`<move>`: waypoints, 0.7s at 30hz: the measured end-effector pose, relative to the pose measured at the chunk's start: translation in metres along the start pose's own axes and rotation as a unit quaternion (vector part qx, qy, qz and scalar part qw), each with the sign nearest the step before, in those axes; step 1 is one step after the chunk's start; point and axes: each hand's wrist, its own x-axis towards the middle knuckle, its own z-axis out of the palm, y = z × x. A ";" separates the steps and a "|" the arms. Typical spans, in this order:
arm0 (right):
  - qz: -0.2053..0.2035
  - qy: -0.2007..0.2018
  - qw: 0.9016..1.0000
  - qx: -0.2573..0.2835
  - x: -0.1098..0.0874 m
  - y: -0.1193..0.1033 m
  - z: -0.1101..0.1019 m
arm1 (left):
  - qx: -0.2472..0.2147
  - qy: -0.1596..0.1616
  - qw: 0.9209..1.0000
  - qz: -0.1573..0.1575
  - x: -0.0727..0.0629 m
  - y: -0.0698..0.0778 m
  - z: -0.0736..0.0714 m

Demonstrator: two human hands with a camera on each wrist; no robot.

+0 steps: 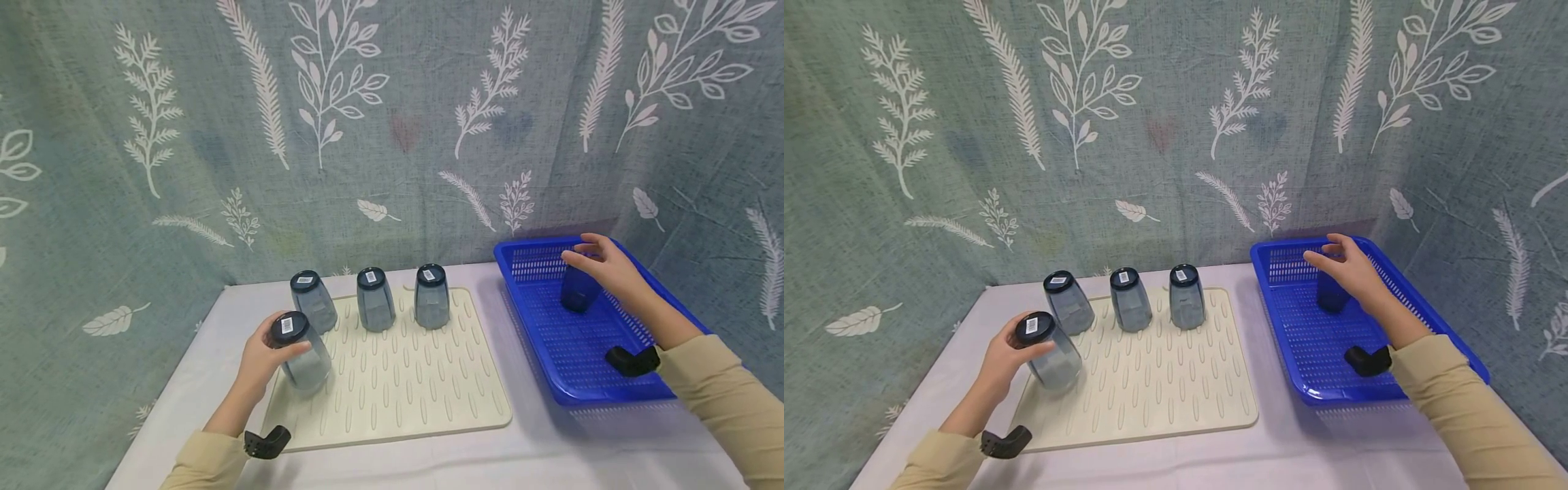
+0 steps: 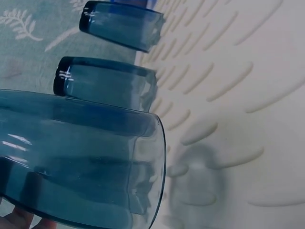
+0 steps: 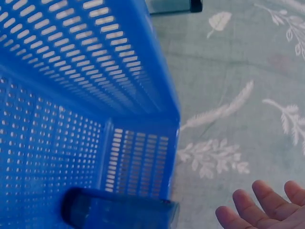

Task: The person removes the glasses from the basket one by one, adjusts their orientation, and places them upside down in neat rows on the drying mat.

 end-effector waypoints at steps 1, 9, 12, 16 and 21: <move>0.001 0.003 1.000 0.001 0.001 0.002 -0.001 | 0.003 0.000 1.000 0.000 -0.001 -0.001 0.000; 0.016 0.018 1.000 0.011 0.007 0.015 -0.007 | 0.020 -0.002 1.000 -0.001 -0.005 -0.004 -0.001; 0.022 0.025 0.999 0.006 0.008 0.020 -0.010 | 0.023 -0.004 1.000 -0.002 -0.006 -0.005 0.000; 0.025 0.032 0.999 0.002 0.009 0.026 -0.013 | 0.032 -0.005 0.999 -0.005 -0.009 -0.007 -0.001; 0.033 0.036 0.999 0.001 0.011 0.035 -0.017 | 0.033 -0.006 0.999 -0.011 -0.011 -0.010 -0.002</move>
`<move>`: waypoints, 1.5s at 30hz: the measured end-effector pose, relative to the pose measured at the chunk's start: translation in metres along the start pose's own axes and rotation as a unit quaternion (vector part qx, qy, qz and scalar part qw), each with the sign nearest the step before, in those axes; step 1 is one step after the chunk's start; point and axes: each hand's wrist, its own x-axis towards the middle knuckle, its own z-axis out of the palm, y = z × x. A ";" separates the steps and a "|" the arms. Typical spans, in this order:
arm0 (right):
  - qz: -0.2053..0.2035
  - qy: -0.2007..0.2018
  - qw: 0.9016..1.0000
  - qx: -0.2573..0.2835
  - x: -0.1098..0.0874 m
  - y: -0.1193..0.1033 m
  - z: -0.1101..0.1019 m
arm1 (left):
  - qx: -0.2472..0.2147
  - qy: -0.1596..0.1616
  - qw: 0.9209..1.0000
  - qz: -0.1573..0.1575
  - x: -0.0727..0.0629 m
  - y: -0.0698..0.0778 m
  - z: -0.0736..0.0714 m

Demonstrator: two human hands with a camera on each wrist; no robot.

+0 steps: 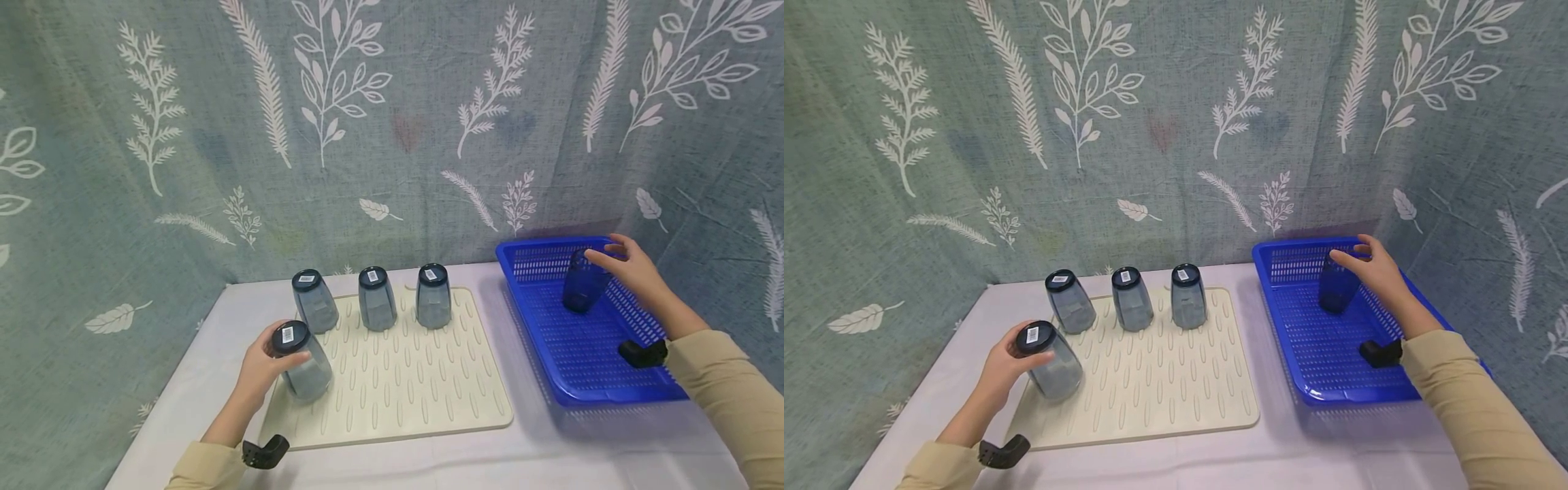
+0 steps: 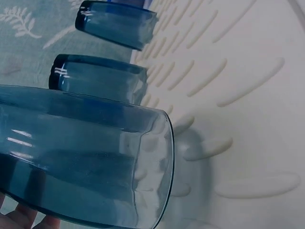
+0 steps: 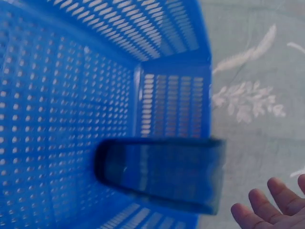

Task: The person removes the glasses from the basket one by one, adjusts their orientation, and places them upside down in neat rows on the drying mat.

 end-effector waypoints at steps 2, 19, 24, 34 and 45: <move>0.007 0.004 1.000 -0.004 0.002 0.005 -0.001 | 0.000 -0.002 1.000 -0.004 0.000 -0.002 0.000; 0.022 0.067 0.996 -0.054 0.022 0.036 0.000 | 0.021 -0.015 1.000 0.000 -0.007 -0.012 0.000; 0.027 0.086 0.995 -0.040 0.023 0.041 0.002 | 0.022 -0.012 1.000 0.001 -0.008 -0.013 0.001; 0.031 0.120 0.992 -0.021 0.020 0.051 0.004 | 0.017 -0.011 1.000 0.006 -0.009 -0.016 0.001; 0.049 0.122 0.991 -0.022 0.017 0.063 0.005 | 0.027 -0.015 1.000 0.004 -0.013 -0.018 0.001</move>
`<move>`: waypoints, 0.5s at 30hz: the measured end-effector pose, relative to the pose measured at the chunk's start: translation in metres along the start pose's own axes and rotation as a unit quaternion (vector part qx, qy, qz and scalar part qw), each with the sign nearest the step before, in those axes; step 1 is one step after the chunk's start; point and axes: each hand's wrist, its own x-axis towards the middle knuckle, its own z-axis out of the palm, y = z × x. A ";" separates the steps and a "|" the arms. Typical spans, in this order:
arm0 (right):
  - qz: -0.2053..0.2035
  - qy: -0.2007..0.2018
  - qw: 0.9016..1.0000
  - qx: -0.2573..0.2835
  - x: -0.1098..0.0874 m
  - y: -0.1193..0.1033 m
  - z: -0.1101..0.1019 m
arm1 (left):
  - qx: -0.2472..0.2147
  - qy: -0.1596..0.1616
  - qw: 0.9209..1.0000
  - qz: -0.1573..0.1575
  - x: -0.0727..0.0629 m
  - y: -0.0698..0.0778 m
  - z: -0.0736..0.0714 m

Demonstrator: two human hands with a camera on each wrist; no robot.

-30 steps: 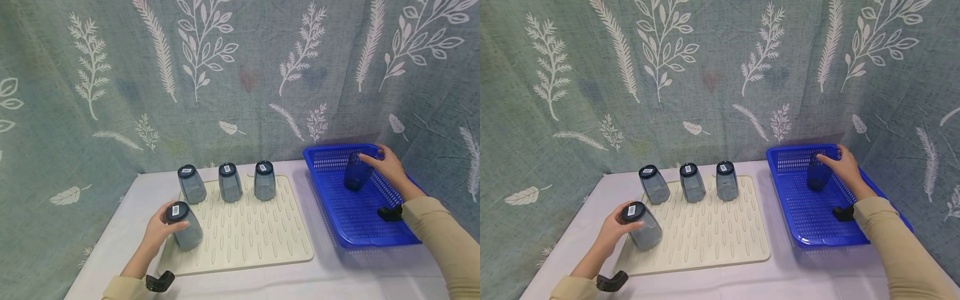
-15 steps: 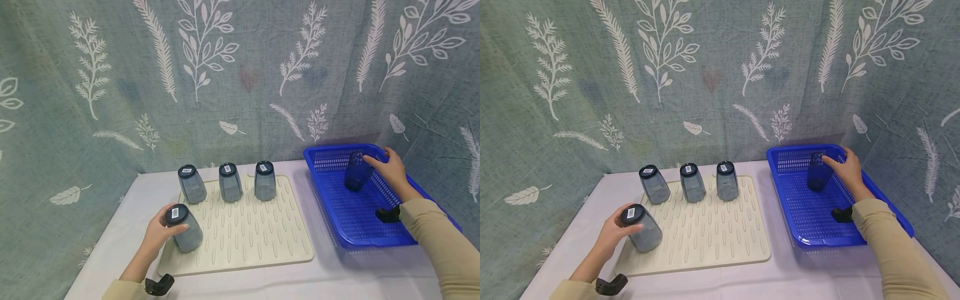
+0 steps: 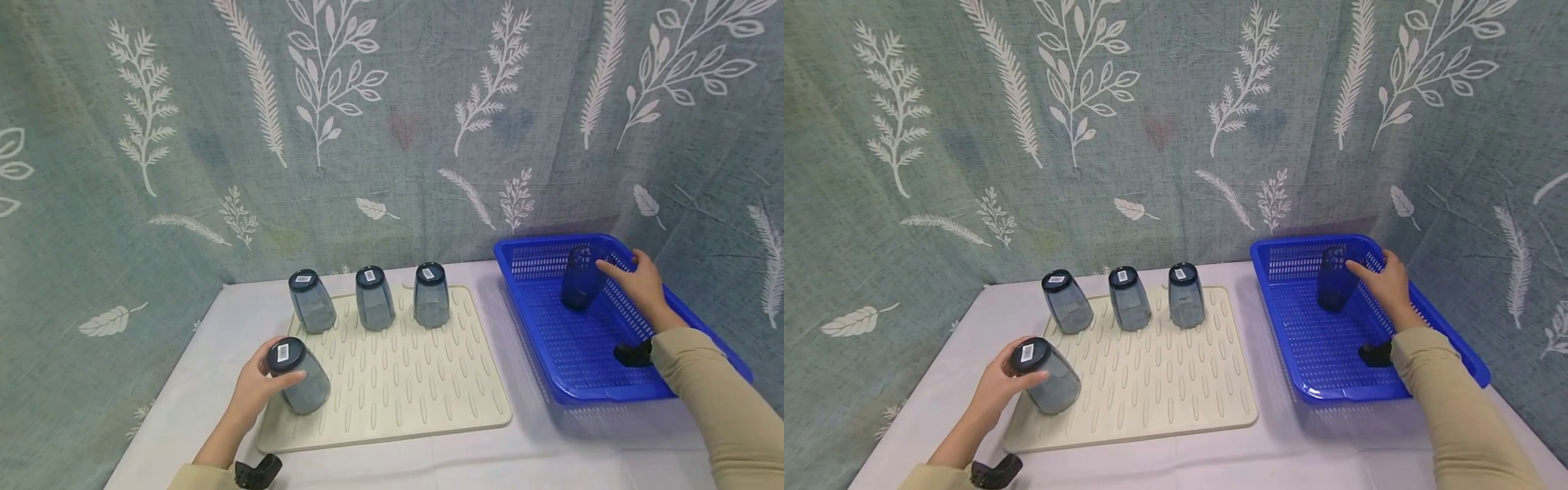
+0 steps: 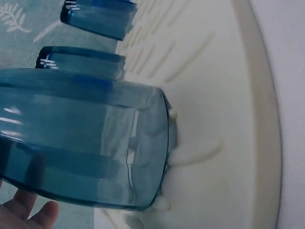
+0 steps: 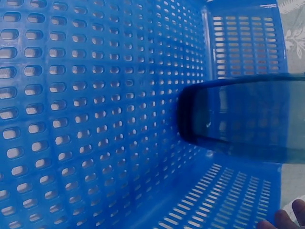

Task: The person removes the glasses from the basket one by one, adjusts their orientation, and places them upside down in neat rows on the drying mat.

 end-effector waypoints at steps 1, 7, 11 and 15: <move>0.000 0.000 1.000 0.000 0.000 0.001 0.000 | 0.001 -0.001 1.000 0.002 0.000 -0.001 0.000; 0.000 -0.005 1.000 -0.002 0.003 0.002 0.005 | -0.007 -0.002 1.000 0.014 0.001 -0.004 0.000; 0.008 -0.016 1.000 -0.003 0.004 0.001 0.007 | -0.016 -0.004 1.000 0.019 0.001 -0.006 0.000; 0.015 -0.025 1.000 -0.005 0.004 0.000 0.009 | -0.021 -0.003 1.000 0.022 0.002 -0.008 0.001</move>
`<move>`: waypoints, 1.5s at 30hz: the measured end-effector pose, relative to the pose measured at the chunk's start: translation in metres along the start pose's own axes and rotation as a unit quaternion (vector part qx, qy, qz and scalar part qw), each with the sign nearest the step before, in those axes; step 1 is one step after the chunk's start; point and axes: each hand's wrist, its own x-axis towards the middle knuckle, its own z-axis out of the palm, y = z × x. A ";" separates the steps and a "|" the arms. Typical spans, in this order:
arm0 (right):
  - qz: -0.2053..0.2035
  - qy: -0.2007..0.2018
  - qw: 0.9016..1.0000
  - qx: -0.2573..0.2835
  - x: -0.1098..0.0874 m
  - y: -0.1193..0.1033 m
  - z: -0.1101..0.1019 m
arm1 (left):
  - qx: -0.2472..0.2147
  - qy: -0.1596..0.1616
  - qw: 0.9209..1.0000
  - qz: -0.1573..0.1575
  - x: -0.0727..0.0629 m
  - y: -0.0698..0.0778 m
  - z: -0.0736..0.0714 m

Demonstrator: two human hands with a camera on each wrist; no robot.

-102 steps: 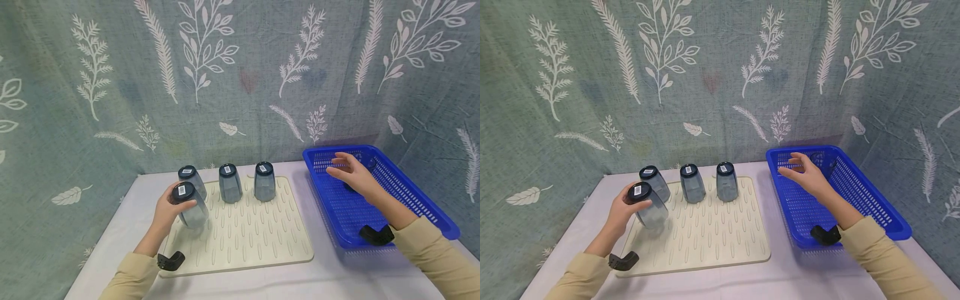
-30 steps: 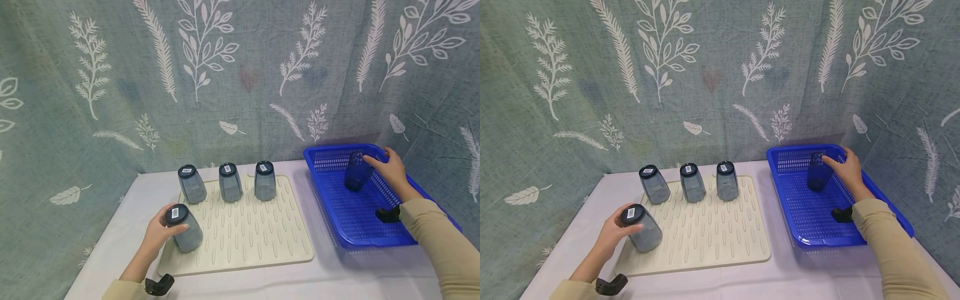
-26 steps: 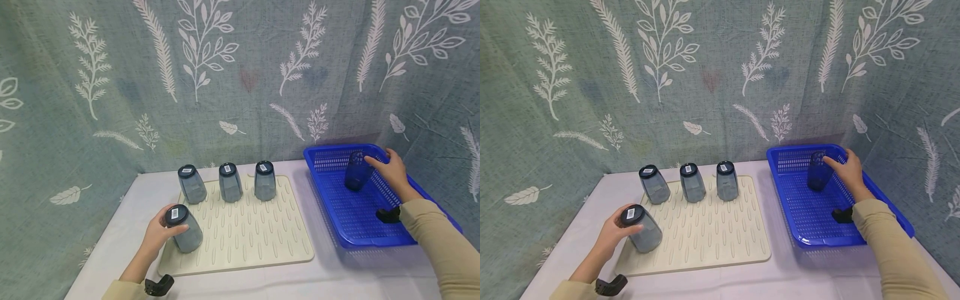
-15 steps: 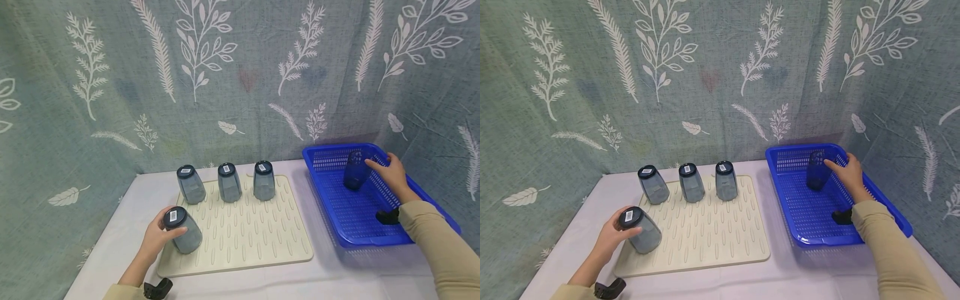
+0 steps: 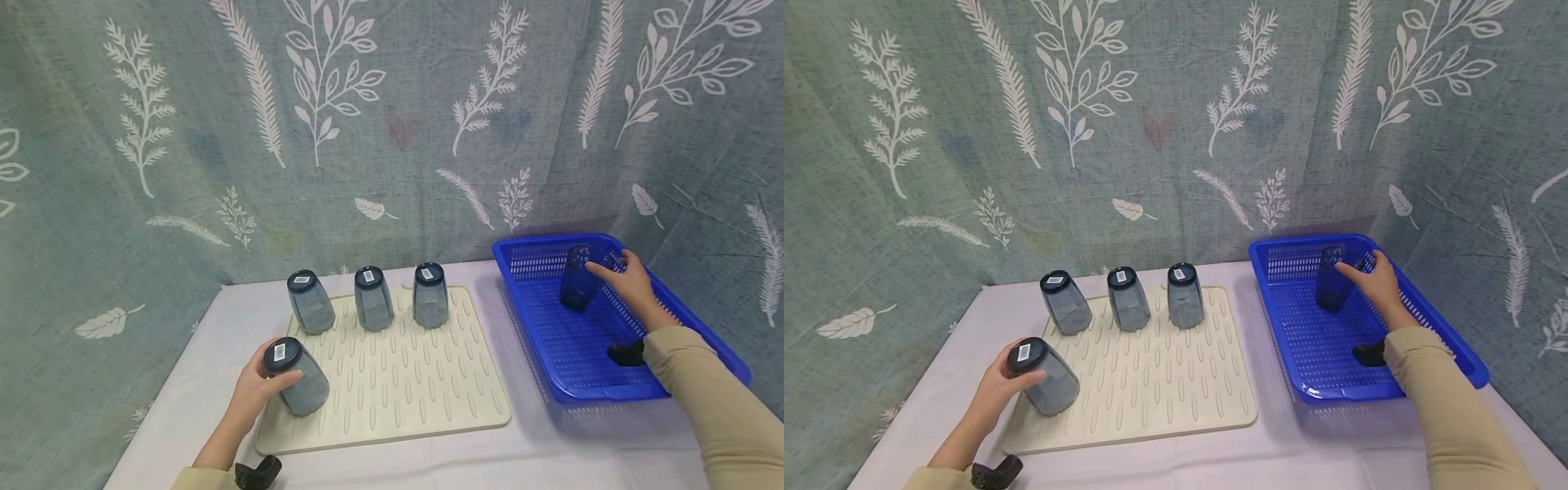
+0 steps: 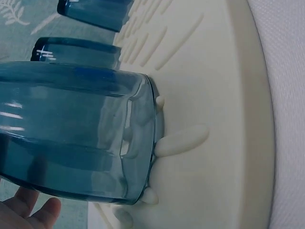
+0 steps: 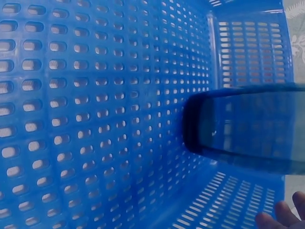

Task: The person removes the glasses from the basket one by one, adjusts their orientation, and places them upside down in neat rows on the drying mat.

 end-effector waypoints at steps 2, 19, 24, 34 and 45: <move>0.005 -0.007 1.000 0.001 0.000 -0.001 0.001 | -0.001 0.001 1.000 0.001 0.000 -0.001 0.000; 0.015 -0.029 0.999 0.011 0.005 0.001 0.011 | -0.003 -0.001 1.000 0.010 -0.002 -0.001 -0.001; 0.013 -0.032 0.999 0.016 0.006 0.003 0.013 | 0.005 -0.002 1.000 0.007 -0.002 -0.001 0.000; 0.008 -0.048 0.998 0.033 0.006 0.006 0.015 | 0.015 -0.001 1.000 -0.001 -0.001 -0.002 0.000; 0.008 -0.045 0.997 0.063 0.008 0.005 0.018 | 0.006 0.003 1.000 0.003 -0.001 -0.003 0.001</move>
